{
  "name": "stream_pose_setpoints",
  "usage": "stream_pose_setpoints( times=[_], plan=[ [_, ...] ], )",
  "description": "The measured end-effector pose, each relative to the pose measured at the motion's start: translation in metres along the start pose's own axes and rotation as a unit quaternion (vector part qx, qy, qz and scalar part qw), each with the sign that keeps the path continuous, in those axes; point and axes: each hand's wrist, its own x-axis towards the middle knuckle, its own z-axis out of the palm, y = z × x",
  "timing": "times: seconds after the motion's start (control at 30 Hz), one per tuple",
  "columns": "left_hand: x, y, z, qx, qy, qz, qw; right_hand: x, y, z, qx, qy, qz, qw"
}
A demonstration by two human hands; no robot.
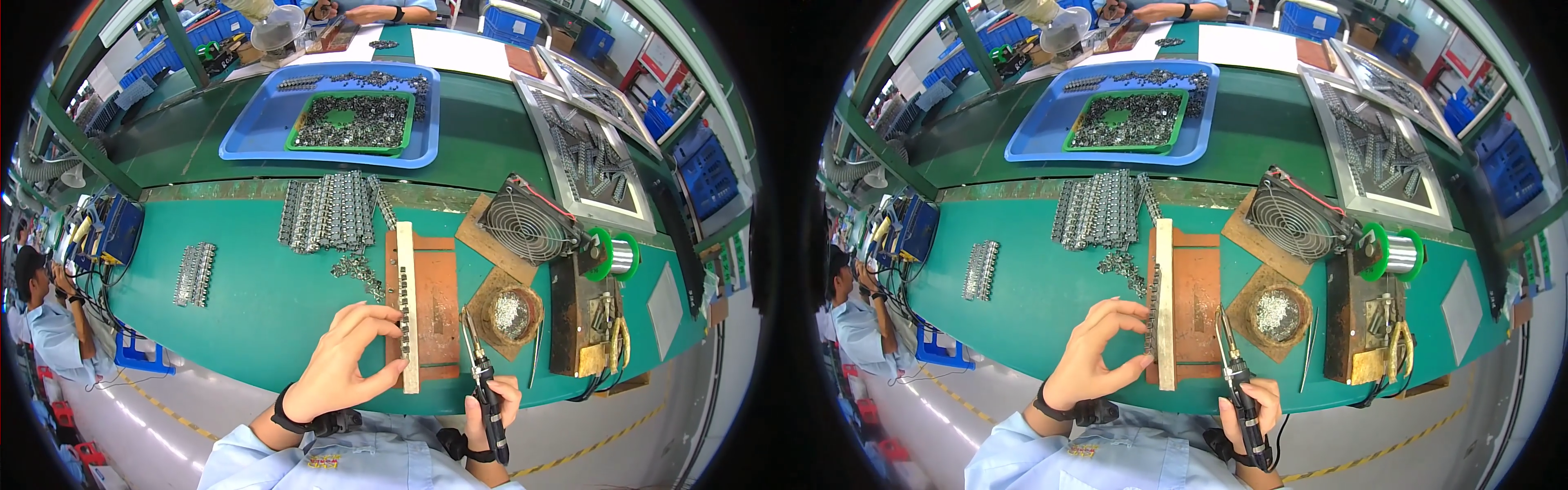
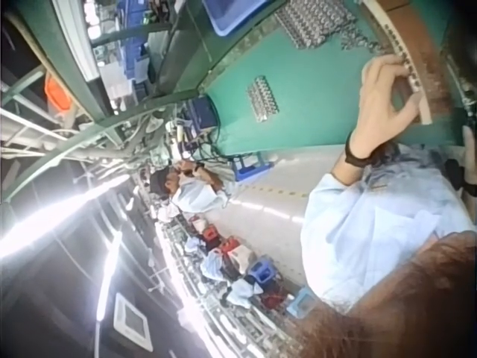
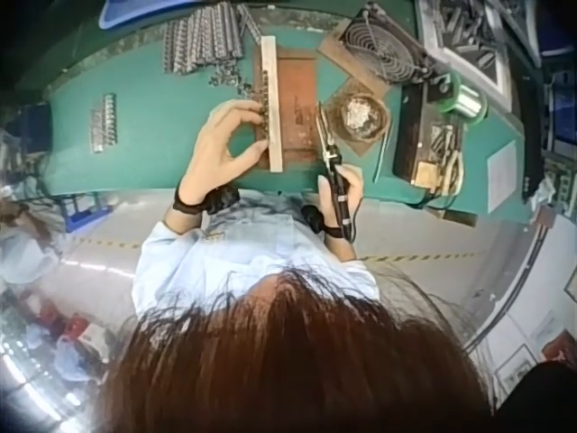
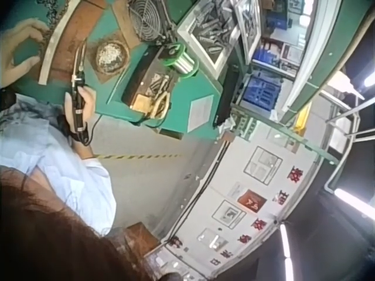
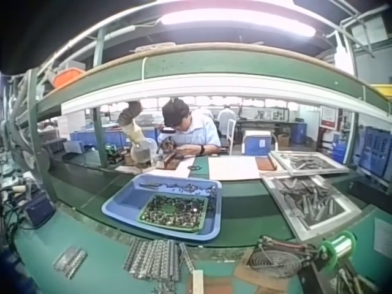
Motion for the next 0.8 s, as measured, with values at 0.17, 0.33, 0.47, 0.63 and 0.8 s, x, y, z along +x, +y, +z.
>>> stream_pose_setpoints(
  times=[0.17, 0.33, 0.47, 0.63, 0.8],
  plan=[
    [0.003, 0.000, -0.003, -0.033, 0.009, -0.027, 0.999, 0.001, -0.001, 0.000, 0.004, 0.000, -0.002, 1.000],
    [0.005, -0.003, -0.002, -0.042, 0.023, -0.002, 0.999, 0.002, -0.002, 0.000, 0.005, 0.017, -0.008, 1.000],
    [0.005, -0.003, -0.001, -0.041, 0.028, 0.001, 0.999, 0.003, -0.002, 0.001, 0.007, 0.026, -0.013, 1.000],
    [0.003, -0.003, 0.001, -0.047, 0.037, 0.004, 0.998, 0.003, -0.004, 0.001, 0.008, 0.026, -0.009, 1.000],
    [-0.015, -0.008, 0.014, -0.095, 0.041, -0.041, 0.994, 0.001, -0.001, 0.001, 0.003, -0.004, -0.002, 1.000]
  ],
)
